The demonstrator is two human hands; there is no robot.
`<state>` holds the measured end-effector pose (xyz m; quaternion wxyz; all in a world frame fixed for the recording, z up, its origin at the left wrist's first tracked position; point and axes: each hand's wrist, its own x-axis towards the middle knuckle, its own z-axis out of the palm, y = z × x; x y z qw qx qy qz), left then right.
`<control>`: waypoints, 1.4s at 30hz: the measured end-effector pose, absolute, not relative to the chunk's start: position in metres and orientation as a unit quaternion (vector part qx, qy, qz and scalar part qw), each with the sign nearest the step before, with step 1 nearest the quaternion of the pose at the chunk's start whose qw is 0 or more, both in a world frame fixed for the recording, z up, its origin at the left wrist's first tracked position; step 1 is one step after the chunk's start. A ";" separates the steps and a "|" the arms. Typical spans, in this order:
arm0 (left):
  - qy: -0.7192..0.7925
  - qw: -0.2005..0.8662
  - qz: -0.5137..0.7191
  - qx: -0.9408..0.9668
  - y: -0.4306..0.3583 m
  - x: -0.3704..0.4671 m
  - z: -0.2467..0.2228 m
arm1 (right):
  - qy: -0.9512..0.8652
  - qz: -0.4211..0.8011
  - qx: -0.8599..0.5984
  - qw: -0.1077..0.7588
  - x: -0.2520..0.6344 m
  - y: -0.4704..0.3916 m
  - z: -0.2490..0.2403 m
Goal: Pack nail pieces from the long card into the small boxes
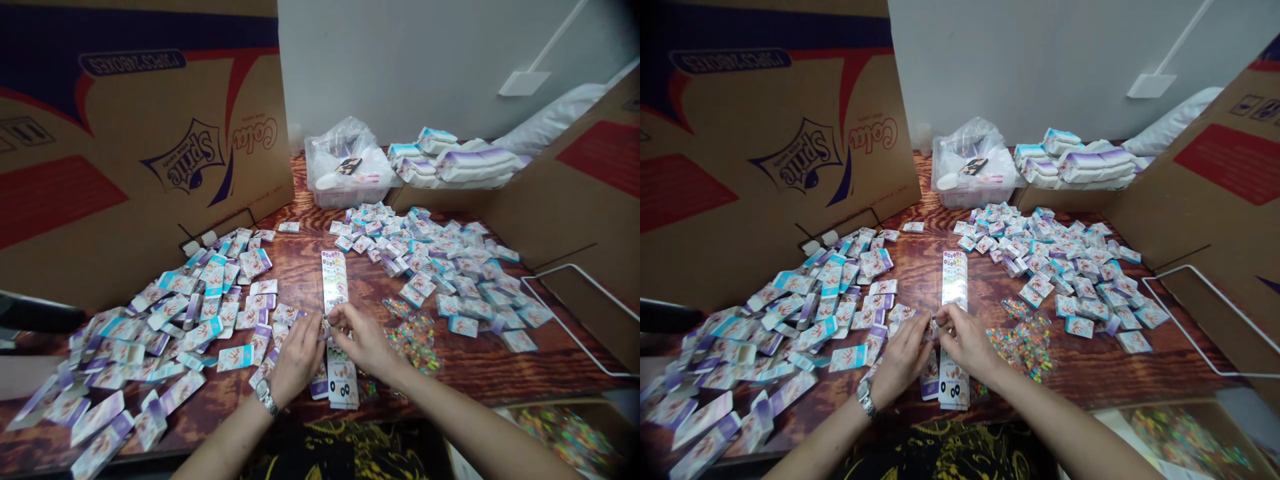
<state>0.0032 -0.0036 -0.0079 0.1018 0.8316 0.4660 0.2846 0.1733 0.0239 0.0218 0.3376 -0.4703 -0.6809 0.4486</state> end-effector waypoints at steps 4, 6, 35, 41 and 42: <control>0.467 0.075 0.273 0.838 -0.005 0.004 -0.011 | -0.632 0.506 -0.486 0.329 0.175 0.026 0.019; 0.466 0.072 0.271 0.839 -0.006 0.003 -0.011 | -0.603 0.547 -0.476 0.332 0.176 0.029 0.015; 0.465 0.170 0.307 0.813 -0.002 0.004 -0.005 | -0.751 0.376 -0.453 0.298 0.192 0.034 0.024; 0.463 0.194 0.343 0.794 -0.002 0.010 0.000 | -0.790 0.292 -0.433 0.320 0.185 0.024 0.031; 0.460 0.186 0.347 0.796 -0.003 0.010 0.000 | -0.767 0.308 -0.454 0.334 0.182 0.023 0.030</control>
